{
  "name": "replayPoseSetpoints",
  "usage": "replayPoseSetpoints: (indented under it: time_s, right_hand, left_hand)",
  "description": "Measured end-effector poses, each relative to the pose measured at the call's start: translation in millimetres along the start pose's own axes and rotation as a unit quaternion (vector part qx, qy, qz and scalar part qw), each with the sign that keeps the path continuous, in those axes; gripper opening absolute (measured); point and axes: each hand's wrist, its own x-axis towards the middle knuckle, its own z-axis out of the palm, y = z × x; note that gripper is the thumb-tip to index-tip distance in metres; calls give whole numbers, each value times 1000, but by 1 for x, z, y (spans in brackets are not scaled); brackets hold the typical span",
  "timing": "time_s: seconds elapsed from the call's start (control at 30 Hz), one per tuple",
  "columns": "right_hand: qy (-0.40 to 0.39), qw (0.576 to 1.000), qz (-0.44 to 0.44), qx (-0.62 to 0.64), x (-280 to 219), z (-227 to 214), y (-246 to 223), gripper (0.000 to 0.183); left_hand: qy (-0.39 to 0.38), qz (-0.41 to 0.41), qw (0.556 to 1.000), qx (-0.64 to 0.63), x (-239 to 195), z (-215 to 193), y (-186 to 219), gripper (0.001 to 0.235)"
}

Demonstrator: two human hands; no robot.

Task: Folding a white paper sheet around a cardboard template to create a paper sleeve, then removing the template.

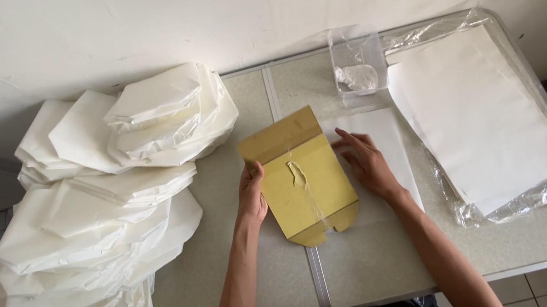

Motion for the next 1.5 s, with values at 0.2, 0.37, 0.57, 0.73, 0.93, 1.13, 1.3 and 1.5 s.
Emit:
replayPoseSetpoints:
  time_s: [0.2, 0.37, 0.57, 0.73, 0.93, 1.13, 1.3, 1.5]
  right_hand:
    - [-30, 995, 43, 89, -1, -9, 1, 76]
    - [4, 996, 43, 76, 0, 1, 11, 84]
    - [60, 987, 130, 79, -4, 2, -11, 74]
    - [96, 977, 183, 45, 1, 16, -4, 71]
    - [126, 983, 132, -22, -7, 25, 6, 74]
    - [89, 990, 102, -37, -5, 23, 19, 84]
    - [111, 987, 119, -5, -5, 23, 18, 87]
    - [126, 982, 138, -31, -6, 23, 15, 89]
  left_hand:
    - [-47, 74, 966, 243, -79, 75, 91, 59]
    - [-27, 137, 938, 316, -61, 64, 68, 54]
    - [-13, 236, 843, 483, -83, 81, 85, 49]
    - [-23, 260, 780, 569, -84, 93, 91, 42]
    - [-8, 258, 781, 569, -86, 88, 82, 42]
    - [11, 265, 779, 569, -75, 81, 81, 32]
    - [12, 268, 786, 557, -69, 79, 80, 32]
    - [2, 292, 805, 516, -67, 75, 81, 32]
